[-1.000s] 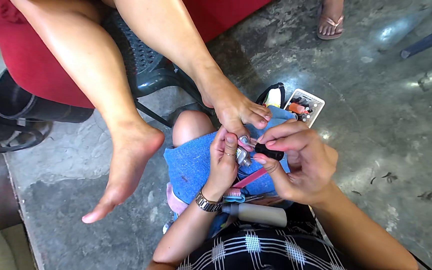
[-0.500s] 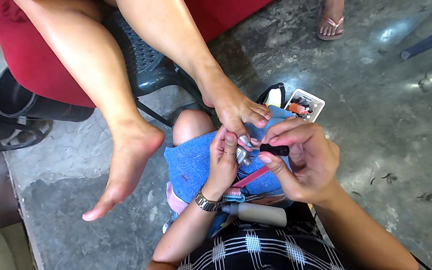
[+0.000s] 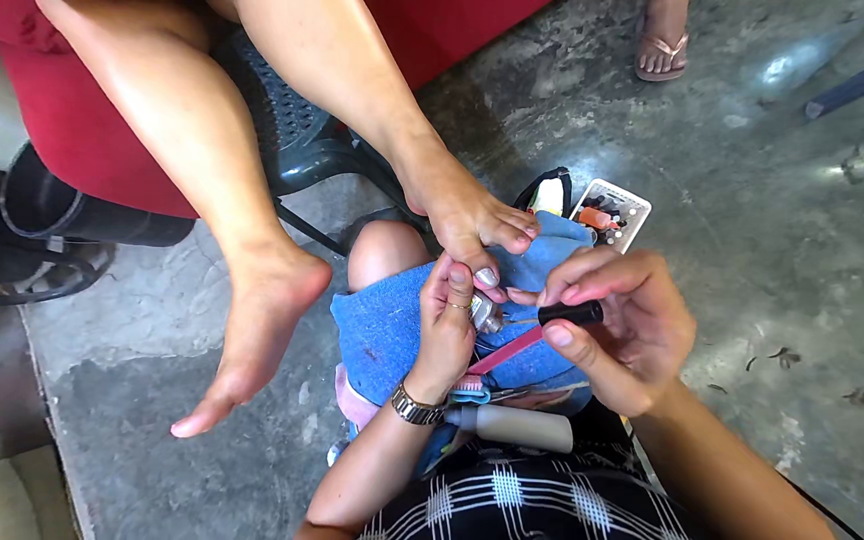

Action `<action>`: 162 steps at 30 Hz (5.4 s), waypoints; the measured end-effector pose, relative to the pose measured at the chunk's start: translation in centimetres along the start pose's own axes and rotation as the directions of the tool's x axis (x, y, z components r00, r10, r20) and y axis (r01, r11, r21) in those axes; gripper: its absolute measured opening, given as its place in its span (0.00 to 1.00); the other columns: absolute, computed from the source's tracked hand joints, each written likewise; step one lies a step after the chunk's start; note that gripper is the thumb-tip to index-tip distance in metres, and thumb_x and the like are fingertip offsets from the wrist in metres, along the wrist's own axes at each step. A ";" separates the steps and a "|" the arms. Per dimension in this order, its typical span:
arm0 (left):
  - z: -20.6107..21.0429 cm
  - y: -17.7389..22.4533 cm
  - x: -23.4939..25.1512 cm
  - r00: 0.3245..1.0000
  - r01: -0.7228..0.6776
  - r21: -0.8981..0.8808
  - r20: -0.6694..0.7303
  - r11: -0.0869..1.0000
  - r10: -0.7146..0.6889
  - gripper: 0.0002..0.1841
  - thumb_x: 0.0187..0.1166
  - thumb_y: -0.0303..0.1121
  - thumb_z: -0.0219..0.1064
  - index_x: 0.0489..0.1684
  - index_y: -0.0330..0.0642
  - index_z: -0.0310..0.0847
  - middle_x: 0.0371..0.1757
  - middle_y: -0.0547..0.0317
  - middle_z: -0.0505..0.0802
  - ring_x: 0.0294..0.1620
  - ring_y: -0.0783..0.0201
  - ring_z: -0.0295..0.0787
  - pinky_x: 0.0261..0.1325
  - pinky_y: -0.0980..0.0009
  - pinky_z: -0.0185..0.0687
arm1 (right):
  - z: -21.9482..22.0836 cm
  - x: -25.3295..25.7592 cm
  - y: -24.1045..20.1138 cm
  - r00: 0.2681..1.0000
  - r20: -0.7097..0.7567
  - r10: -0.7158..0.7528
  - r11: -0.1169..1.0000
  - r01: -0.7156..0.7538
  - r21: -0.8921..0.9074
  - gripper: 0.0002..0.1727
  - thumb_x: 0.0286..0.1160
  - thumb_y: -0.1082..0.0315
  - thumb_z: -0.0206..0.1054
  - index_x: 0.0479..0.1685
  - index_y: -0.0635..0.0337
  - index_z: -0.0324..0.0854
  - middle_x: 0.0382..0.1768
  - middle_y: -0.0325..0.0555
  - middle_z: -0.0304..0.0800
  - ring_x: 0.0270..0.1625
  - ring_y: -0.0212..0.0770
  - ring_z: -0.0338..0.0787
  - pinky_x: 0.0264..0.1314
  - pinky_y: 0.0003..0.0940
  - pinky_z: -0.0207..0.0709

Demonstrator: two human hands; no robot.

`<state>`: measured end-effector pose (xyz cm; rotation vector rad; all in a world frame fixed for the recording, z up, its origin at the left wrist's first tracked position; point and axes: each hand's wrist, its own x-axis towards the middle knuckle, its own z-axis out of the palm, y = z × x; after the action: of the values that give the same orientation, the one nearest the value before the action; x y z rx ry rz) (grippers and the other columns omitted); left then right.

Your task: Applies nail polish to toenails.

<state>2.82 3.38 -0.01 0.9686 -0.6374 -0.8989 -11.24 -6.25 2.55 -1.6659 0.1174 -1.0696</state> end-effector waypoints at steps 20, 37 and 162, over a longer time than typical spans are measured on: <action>-0.2 0.9 -0.2 0.997 0.073 -0.059 -0.018 0.996 -0.075 0.19 0.88 0.55 0.55 0.41 0.51 0.83 0.31 0.64 0.87 0.24 0.75 0.82 0.25 0.80 0.79 | -1.3 3.4 -0.4 0.995 0.016 -0.101 0.950 0.101 -0.296 0.10 0.70 0.70 0.72 0.46 0.66 0.90 0.23 0.33 0.80 0.24 0.20 0.72 0.26 0.14 0.67; 1.1 2.9 -0.4 0.965 0.214 -0.230 -0.101 0.950 -0.242 0.20 0.93 0.48 0.50 0.39 0.49 0.85 0.27 0.62 0.87 0.20 0.74 0.79 0.21 0.81 0.76 | 0.8 19.9 -0.5 0.337 0.895 0.292 0.912 0.183 -0.367 0.06 0.61 0.64 0.84 0.27 0.53 0.93 0.25 0.33 0.90 0.26 0.23 0.84 0.28 0.19 0.76; -1.7 -0.2 0.3 0.998 -0.016 0.072 0.063 0.997 0.012 0.16 0.90 0.51 0.53 0.50 0.52 0.81 0.34 0.68 0.88 0.31 0.76 0.85 0.34 0.80 0.84 | 2.1 0.8 2.3 0.792 -0.040 0.609 0.723 -0.534 0.438 0.04 0.65 0.78 0.75 0.28 0.61 0.90 0.22 0.41 0.89 0.18 0.24 0.80 0.19 0.16 0.74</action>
<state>4.24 3.83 -0.90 1.0029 -0.7336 -0.9014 -8.34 -6.08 1.18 -1.0349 0.4730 -0.6938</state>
